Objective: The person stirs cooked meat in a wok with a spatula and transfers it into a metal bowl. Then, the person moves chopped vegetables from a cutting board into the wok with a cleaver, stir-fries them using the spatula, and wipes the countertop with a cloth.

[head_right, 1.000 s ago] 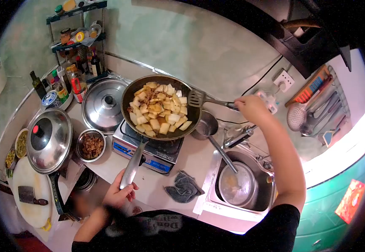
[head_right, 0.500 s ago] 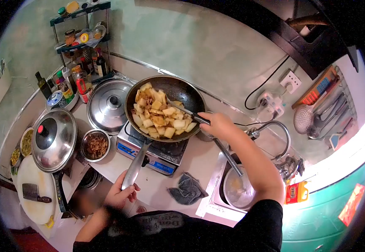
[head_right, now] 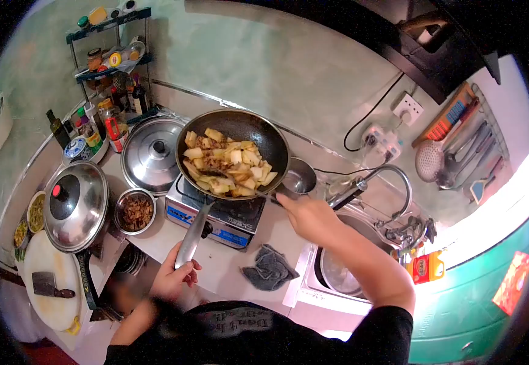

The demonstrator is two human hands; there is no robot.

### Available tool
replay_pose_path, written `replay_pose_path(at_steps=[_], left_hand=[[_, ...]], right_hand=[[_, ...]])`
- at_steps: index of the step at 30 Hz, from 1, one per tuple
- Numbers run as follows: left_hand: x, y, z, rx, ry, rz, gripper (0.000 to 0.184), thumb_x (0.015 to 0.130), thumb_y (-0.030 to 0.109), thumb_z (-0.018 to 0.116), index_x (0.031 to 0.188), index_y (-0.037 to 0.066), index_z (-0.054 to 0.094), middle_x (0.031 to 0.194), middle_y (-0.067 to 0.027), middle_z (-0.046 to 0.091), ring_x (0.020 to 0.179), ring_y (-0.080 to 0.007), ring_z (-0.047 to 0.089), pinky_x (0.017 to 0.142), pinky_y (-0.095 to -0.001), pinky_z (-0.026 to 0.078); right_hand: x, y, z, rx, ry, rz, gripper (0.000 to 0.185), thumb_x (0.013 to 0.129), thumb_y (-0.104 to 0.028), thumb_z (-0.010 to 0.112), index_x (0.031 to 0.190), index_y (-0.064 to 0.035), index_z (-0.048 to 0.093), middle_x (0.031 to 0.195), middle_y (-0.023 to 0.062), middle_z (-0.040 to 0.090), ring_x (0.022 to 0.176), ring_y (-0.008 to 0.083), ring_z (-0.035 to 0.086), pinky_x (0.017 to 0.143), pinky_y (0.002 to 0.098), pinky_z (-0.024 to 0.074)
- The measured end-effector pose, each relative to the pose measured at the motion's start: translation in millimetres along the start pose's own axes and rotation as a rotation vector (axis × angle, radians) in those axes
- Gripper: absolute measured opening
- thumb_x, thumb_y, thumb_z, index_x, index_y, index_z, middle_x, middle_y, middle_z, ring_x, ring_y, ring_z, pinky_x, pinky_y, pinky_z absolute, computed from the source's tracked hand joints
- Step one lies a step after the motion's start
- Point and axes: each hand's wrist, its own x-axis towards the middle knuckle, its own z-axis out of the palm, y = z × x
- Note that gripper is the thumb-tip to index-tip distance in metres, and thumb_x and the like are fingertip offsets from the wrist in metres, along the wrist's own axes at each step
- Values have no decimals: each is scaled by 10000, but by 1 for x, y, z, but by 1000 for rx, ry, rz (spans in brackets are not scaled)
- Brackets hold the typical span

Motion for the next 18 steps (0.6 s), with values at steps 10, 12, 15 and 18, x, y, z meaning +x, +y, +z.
replay_pose_path(at_steps=[10,12,15,18], left_hand=[[0,-1,1,57,26,16,551,823,73,464,1306,82,199,839,-77,538,610,-108,505,505,-217,406],[0,0,2,51,33,9,551,823,72,465,1306,78,201,843,-77,539,610,-107,505,502,-216,405],[0,-1,2,35,37,4,546,823,72,465,1305,84,209,838,-76,540,609,-108,504,501,-215,404],[0,-3,2,25,51,8,547,820,70,466,1305,92,214,832,-75,542,604,-110,505,500,-216,403]], right_hand=[[57,28,-17,-43,301,57,335,775,-146,498,1107,-97,492,777,150,571,742,337,559,634,417,443],[86,31,-7,-92,312,-28,329,783,-124,474,1111,-100,491,797,153,562,763,330,558,640,415,443],[95,29,-10,-189,266,-70,339,782,-83,437,1115,-108,495,825,152,548,793,315,553,645,408,443],[69,37,-25,-264,180,-93,363,745,-60,449,1097,-115,518,819,137,541,786,302,550,634,395,445]])
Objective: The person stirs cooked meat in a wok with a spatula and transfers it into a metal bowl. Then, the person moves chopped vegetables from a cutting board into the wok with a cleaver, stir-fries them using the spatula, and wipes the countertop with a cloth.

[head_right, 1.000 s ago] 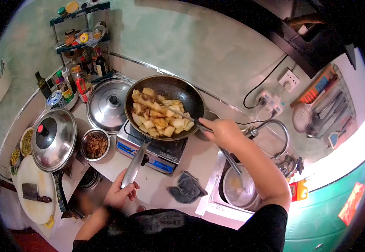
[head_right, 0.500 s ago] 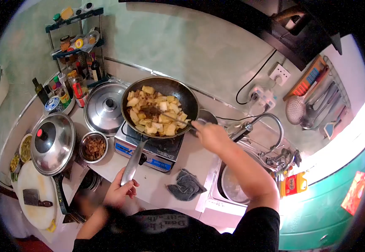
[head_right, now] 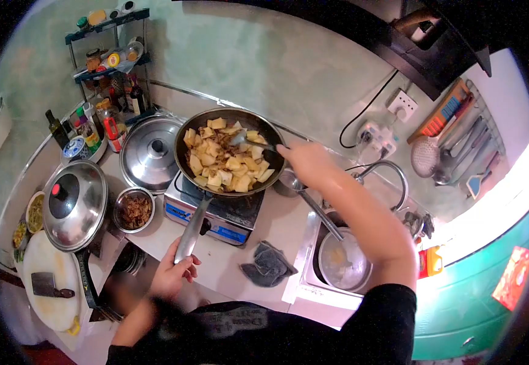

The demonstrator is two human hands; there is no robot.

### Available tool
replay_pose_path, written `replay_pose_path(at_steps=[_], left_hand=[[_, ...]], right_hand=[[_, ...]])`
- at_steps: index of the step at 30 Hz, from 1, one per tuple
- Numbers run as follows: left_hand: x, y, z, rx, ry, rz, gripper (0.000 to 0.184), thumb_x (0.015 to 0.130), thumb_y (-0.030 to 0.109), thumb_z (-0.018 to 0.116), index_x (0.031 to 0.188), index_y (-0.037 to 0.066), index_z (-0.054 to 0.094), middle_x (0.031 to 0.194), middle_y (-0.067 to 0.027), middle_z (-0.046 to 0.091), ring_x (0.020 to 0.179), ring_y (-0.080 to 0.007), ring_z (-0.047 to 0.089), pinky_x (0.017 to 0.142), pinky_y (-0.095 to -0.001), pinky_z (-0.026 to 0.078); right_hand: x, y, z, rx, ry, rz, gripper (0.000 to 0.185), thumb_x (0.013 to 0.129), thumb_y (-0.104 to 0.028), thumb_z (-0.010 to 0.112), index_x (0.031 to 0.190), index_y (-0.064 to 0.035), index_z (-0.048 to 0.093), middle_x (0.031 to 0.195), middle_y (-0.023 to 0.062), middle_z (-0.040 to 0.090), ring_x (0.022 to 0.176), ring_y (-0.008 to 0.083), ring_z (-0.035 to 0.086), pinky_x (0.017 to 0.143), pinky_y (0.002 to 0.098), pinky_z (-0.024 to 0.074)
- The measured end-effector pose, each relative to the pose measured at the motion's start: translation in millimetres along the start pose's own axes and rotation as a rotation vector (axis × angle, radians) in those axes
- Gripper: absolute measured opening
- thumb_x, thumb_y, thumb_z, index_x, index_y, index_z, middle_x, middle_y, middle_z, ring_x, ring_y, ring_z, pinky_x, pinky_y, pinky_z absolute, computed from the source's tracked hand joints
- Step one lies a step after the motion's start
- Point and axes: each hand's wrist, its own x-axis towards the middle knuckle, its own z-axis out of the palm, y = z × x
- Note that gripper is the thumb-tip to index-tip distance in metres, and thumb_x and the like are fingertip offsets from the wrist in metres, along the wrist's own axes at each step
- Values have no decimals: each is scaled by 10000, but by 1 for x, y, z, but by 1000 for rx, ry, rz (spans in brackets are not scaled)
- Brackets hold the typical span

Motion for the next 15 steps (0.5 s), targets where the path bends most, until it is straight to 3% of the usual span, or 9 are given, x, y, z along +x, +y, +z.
replay_pose_path(at_steps=[5,7,12,15], left_hand=[[1,-2,-2,52,-17,4,533,832,72,436,1310,112,202,846,-97,545,621,-134,514,535,-251,417],[2,-1,-3,51,-23,8,536,831,67,435,1311,113,201,844,-97,545,617,-134,513,530,-250,416],[2,-2,-3,44,-24,4,542,832,65,431,1314,118,192,847,-99,542,619,-133,513,532,-246,412],[1,1,-2,27,-36,2,542,832,69,434,1314,118,191,847,-98,540,622,-133,513,534,-245,411]], right_hand=[[-63,14,-45,-30,-49,-55,354,693,-38,524,1036,-114,566,787,110,538,681,293,541,588,370,430],[-81,19,-64,-17,-33,45,350,682,-37,542,1020,-118,580,769,99,552,663,280,547,577,364,429],[-106,16,-105,69,-102,96,355,684,-60,532,1029,-124,583,778,109,563,713,282,560,608,367,441],[-101,9,-81,128,-170,79,324,713,-96,527,1031,-123,581,800,118,573,740,294,557,643,373,442]])
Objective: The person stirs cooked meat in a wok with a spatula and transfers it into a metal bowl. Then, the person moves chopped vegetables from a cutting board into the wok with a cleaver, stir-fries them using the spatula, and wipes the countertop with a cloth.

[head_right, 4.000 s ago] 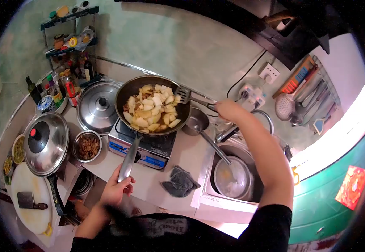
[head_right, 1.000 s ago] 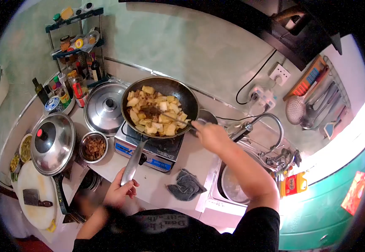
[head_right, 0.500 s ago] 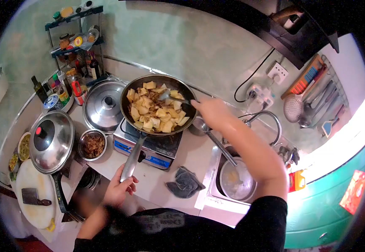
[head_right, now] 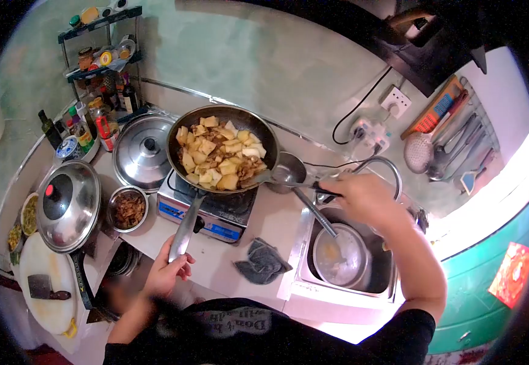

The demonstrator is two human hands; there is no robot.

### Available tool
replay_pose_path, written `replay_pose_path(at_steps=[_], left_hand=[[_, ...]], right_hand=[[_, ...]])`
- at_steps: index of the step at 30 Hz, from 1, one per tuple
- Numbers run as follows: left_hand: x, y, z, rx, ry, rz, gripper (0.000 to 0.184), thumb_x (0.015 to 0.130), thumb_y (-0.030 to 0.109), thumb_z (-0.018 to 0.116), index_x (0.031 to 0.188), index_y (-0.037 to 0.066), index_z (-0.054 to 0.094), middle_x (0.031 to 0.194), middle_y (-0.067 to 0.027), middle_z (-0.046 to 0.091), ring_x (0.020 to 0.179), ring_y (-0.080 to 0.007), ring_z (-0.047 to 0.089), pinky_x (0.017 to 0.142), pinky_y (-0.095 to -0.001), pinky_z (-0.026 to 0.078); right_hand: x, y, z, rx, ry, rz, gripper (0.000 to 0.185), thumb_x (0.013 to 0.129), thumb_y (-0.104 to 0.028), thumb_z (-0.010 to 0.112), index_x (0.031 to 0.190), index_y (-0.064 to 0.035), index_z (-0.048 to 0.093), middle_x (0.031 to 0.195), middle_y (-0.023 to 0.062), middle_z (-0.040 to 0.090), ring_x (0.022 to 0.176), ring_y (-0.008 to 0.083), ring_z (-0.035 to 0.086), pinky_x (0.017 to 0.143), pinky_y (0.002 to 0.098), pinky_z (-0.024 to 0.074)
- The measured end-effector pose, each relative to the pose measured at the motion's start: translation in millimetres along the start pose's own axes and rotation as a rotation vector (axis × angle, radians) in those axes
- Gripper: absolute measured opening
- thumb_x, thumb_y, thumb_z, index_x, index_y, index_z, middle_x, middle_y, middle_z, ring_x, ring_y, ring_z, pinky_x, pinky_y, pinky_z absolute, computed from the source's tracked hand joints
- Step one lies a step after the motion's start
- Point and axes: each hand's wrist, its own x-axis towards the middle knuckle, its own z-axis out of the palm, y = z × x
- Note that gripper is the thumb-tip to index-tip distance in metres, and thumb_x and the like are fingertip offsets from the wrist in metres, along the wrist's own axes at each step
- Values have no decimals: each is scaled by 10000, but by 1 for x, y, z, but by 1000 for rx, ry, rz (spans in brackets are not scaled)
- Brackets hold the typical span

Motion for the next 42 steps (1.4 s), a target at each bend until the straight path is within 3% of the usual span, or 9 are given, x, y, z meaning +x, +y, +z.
replay_pose_path(at_steps=[6,11,23,26,28,33,36,38,42], left_hand=[[1,0,1,-27,38,-17,558,816,63,471,1305,91,204,827,-84,545,599,-113,509,495,-217,406],[-1,2,3,-28,43,-16,552,820,70,473,1304,91,208,825,-84,547,599,-115,510,495,-219,407],[1,1,1,-22,36,-12,545,822,76,470,1300,85,208,829,-79,548,600,-111,511,499,-218,404],[0,-1,1,-17,32,-14,547,820,71,467,1301,84,206,830,-79,548,601,-109,510,498,-217,402],[0,-1,0,-9,25,-22,548,820,69,465,1302,83,205,830,-78,548,601,-107,509,498,-216,402],[0,0,3,-24,45,-1,552,817,66,468,1303,87,206,831,-84,547,602,-114,511,497,-217,402],[0,-1,1,11,38,-19,541,833,93,455,1308,114,194,847,-96,547,619,-135,522,539,-249,419],[-1,1,1,9,40,-19,547,826,85,465,1305,103,201,839,-91,546,611,-126,516,518,-236,412],[-1,-2,1,-37,25,7,554,818,85,482,1301,92,210,831,-87,546,605,-116,512,501,-225,406]], right_hand=[[57,-11,77,176,164,130,272,777,-165,512,1033,-96,572,854,163,566,810,327,545,721,406,428],[69,-3,50,466,70,285,368,778,-147,500,1139,-76,488,1011,204,548,929,352,520,789,373,416],[65,-17,57,190,57,43,359,757,-171,514,1111,-115,518,907,164,556,819,336,544,734,399,427],[62,-6,49,206,242,143,366,748,-174,526,1110,-120,524,932,159,563,849,338,538,748,386,428],[51,-10,23,208,109,295,353,749,-170,523,1099,-124,537,949,148,571,872,338,534,761,378,426],[43,-12,41,98,73,168,362,744,-164,550,1101,-109,533,864,160,584,826,329,542,743,361,428],[79,-20,90,124,-6,230,336,759,-188,520,1082,-100,539,987,172,568,894,341,534,752,383,434],[92,-14,102,545,92,318,334,777,-201,503,1086,-78,533,992,194,563,906,341,535,780,371,426],[76,1,95,638,176,346,340,793,-217,493,1093,-60,525,995,211,558,919,340,535,804,356,416]])
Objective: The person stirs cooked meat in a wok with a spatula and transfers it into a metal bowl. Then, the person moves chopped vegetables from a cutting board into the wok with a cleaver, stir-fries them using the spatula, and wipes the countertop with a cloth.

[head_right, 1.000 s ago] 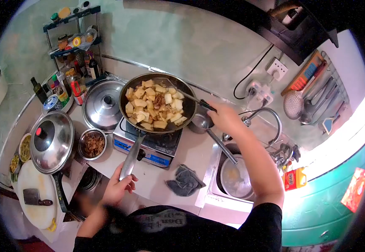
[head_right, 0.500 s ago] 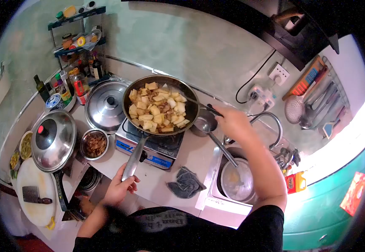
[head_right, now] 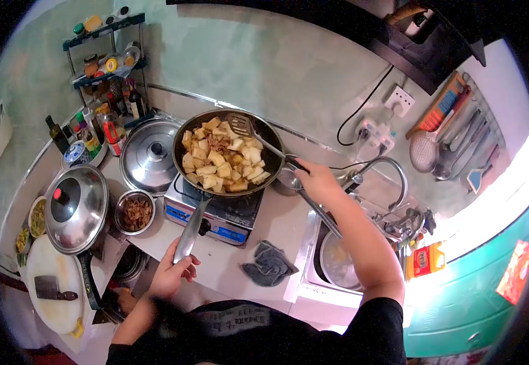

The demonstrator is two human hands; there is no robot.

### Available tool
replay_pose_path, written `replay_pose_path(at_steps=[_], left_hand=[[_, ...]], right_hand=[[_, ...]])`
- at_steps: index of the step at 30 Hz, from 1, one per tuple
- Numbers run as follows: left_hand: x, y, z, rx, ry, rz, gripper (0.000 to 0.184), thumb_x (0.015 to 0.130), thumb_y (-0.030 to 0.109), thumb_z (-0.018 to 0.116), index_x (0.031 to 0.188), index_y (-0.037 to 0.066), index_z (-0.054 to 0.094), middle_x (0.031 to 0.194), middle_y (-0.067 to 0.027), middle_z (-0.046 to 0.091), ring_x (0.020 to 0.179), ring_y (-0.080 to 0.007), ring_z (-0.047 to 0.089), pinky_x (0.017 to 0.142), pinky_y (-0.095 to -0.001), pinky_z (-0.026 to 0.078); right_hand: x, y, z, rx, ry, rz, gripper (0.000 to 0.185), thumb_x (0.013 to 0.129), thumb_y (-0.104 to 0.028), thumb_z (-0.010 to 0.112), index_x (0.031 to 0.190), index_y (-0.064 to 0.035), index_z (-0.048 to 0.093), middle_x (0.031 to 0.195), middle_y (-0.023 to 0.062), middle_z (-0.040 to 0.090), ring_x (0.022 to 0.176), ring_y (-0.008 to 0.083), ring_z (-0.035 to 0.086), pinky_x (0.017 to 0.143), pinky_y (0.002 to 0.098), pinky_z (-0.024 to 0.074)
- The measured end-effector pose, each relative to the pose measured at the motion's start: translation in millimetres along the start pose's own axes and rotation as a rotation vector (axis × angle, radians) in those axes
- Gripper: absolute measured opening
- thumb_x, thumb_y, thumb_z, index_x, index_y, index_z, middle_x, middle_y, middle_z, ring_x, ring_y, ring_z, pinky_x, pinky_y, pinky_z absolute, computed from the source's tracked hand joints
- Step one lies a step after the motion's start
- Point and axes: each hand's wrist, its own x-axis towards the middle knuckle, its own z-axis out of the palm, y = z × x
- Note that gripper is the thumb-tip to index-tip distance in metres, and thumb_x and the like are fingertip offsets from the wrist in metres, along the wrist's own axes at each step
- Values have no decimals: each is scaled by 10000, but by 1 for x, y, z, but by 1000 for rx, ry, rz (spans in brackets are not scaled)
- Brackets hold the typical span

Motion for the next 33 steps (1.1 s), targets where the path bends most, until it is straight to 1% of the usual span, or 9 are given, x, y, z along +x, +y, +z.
replay_pose_path(at_steps=[3,5,14,17,20,26,28,29,33], left_hand=[[0,0,0,6,1,4,554,819,93,487,1300,92,212,829,-86,546,606,-116,513,502,-228,409],[0,0,0,6,4,4,554,819,96,488,1299,92,212,828,-86,547,605,-116,513,503,-228,409],[1,-1,0,9,9,-7,560,820,108,493,1300,87,207,830,-87,548,604,-116,514,505,-225,409],[2,-2,-1,10,3,6,559,820,104,491,1299,81,205,830,-86,548,606,-117,514,505,-224,409],[0,-1,-1,23,4,-5,547,830,99,470,1304,92,198,840,-89,546,622,-123,514,529,-235,413],[-1,1,0,40,-10,-17,537,838,88,447,1308,100,188,855,-90,541,644,-128,513,555,-247,418],[-1,3,2,42,-12,-15,538,838,87,447,1309,99,187,857,-91,540,647,-129,513,555,-249,419],[-1,5,3,35,-7,-21,540,837,86,447,1309,97,185,860,-92,539,649,-131,514,558,-250,420],[-2,4,2,54,6,-35,543,837,87,445,1311,96,181,861,-98,537,655,-137,515,565,-254,422]], right_hand=[[-6,-2,-6,62,-108,134,356,798,-226,501,1108,-52,514,1004,215,555,938,325,537,813,340,410],[0,13,11,-77,-69,-27,368,795,-221,515,1117,-44,505,1004,212,557,938,315,540,811,328,408],[-24,-21,22,95,-239,-97,350,787,-187,518,1113,-59,507,963,204,571,871,323,557,779,320,422],[-35,-12,-4,21,-219,-79,334,788,-175,518,1103,-62,514,942,197,580,848,319,565,754,327,432],[-35,8,-3,-95,35,-218,331,787,-173,528,1102,-72,518,909,185,592,812,289,578,726,319,439],[-25,-15,5,63,-232,7,343,793,-220,521,1106,-78,518,901,184,592,812,285,572,731,322,433],[-18,-14,21,14,-272,-31,348,793,-229,512,1108,-79,515,895,207,582,812,317,568,729,344,434],[-13,-14,31,-41,-182,-159,330,800,-178,518,1116,-83,508,873,155,598,784,261,576,712,322,434],[-9,-29,28,-308,-93,-128,340,800,-185,504,1128,-97,497,878,156,597,799,306,566,710,347,437]])
